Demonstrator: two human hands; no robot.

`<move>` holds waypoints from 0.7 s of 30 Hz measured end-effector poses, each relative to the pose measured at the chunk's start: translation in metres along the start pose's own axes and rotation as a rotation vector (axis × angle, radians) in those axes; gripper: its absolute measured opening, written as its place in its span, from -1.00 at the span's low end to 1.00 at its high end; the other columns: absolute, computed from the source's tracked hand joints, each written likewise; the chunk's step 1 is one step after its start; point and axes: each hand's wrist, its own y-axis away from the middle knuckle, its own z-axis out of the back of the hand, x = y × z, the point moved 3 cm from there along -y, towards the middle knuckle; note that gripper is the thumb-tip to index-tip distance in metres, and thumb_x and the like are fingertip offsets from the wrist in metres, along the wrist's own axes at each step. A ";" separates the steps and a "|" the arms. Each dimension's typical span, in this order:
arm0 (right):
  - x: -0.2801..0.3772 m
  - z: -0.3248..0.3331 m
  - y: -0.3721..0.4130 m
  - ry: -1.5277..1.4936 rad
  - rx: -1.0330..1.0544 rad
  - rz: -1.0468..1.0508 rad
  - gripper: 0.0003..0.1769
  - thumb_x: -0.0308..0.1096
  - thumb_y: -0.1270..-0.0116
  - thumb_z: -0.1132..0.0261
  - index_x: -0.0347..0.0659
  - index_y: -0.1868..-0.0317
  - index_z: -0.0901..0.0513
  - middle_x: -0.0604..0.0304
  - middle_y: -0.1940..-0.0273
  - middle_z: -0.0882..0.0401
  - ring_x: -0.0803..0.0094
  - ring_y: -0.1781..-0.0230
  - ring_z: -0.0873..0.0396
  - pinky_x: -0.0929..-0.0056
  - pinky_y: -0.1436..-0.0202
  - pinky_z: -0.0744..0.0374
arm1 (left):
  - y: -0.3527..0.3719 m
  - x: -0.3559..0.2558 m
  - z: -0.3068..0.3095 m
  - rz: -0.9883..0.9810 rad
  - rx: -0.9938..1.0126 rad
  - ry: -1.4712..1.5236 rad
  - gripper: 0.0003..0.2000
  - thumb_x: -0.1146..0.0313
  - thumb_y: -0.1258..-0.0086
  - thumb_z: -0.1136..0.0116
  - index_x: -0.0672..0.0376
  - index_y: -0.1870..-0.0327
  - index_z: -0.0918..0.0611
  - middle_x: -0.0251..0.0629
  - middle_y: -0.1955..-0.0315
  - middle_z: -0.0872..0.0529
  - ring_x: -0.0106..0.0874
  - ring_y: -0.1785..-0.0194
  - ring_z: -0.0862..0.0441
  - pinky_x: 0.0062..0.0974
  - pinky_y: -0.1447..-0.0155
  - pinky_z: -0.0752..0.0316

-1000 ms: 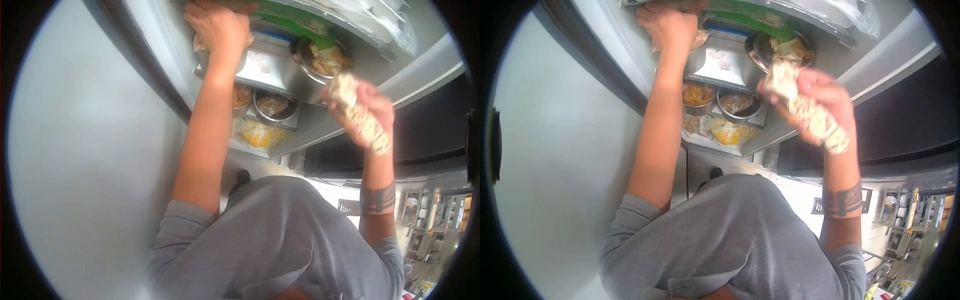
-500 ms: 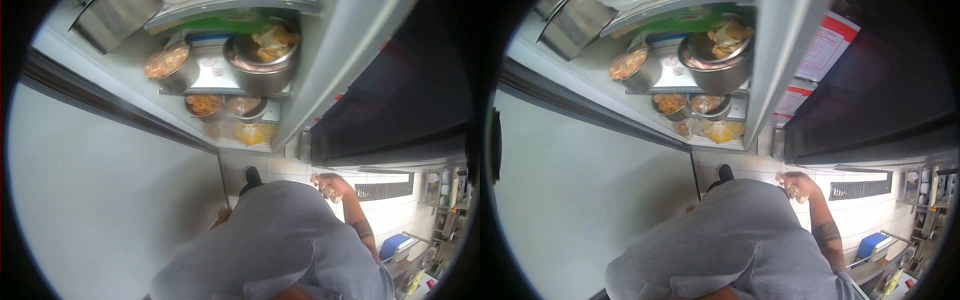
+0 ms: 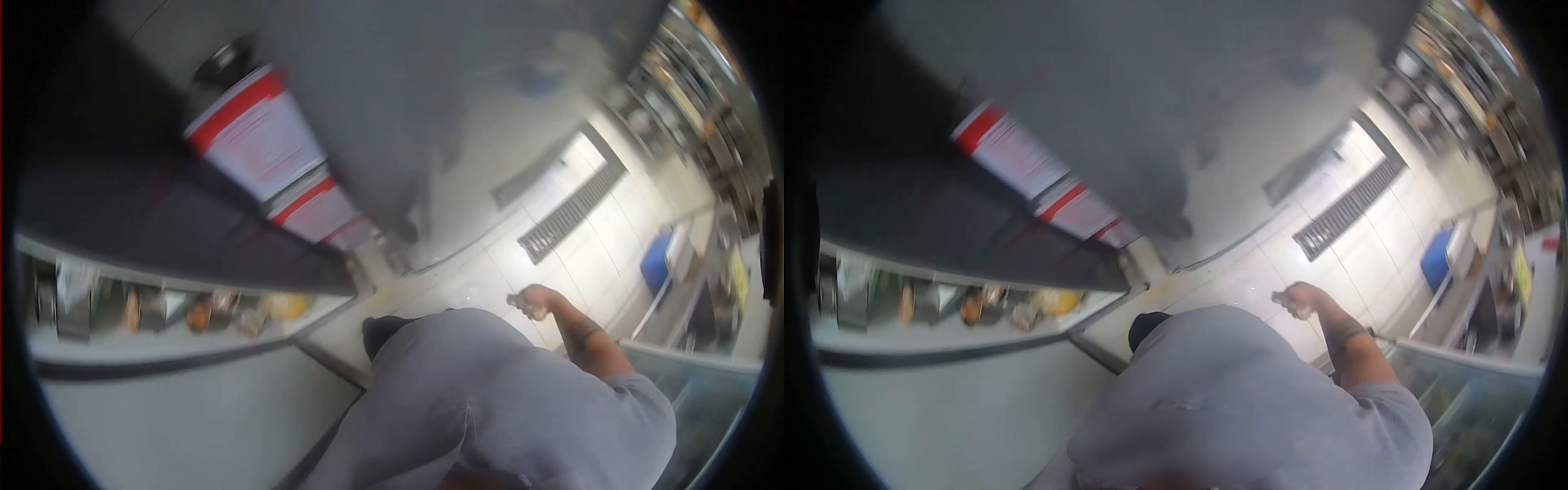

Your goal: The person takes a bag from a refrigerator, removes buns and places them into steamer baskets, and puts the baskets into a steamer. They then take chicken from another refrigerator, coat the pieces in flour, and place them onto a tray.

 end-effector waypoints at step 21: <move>0.023 0.321 0.189 -1.570 -0.649 1.111 -0.56 0.04 -0.64 -0.22 -0.19 -0.17 -0.55 0.09 0.01 -0.61 0.31 0.16 -0.67 0.27 0.20 -0.69 | 0.107 -0.716 -0.601 -0.342 1.432 -0.162 -0.21 0.50 -0.32 -0.43 0.19 -0.61 -0.35 -0.31 0.07 -0.72 -0.54 0.24 -0.65 -0.51 0.33 -0.56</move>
